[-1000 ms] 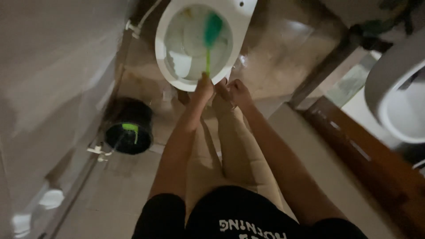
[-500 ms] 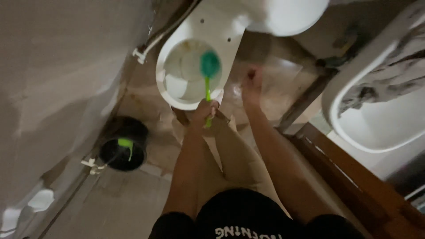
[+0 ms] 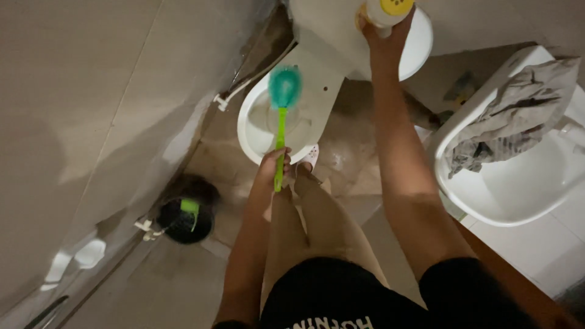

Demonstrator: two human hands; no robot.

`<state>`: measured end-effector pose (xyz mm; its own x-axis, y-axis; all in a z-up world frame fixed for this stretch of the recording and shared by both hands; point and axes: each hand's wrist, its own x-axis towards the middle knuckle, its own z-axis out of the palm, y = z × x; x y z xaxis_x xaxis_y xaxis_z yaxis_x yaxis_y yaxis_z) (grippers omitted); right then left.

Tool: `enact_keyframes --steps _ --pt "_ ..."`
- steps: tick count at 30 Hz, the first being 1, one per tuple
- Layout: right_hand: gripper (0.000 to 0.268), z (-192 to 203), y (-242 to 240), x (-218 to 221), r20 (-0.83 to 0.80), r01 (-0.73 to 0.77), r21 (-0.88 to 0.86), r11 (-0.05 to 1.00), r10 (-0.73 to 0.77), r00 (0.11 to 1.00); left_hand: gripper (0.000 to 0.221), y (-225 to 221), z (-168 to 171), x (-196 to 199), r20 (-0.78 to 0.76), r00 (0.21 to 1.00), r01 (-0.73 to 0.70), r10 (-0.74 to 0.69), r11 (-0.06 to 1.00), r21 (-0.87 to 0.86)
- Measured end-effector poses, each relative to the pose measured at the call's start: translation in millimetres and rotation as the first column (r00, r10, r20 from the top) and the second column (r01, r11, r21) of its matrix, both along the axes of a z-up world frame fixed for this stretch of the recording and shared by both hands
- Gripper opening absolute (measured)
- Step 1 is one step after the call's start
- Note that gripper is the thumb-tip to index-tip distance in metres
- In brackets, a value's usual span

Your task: The recorder is scrubbing the inside of a toilet bowl with a brush, pouring water from a bucket, and applying cleaning powder.

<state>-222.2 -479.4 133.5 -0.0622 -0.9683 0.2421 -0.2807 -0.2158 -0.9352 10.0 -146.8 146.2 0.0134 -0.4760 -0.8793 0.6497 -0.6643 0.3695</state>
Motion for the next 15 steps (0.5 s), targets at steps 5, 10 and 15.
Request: enact_keyframes --steps 5,10,15 --pt "0.062 48.3 62.5 -5.2 0.168 -0.244 -0.071 0.967 0.253 0.953 0.025 13.4 -23.0 12.8 0.053 0.999 -0.001 0.0 1.0 0.018" --pt "0.075 35.6 169.4 3.1 -0.109 -0.095 0.416 0.905 0.154 0.982 0.025 42.3 -69.6 38.0 -0.143 0.989 -0.041 0.036 0.999 -0.033" --pt "0.046 12.0 171.1 33.4 -0.185 -0.076 0.761 0.644 0.328 0.926 0.022 77.4 -158.2 44.9 -0.143 0.99 0.002 -0.01 0.998 -0.058"
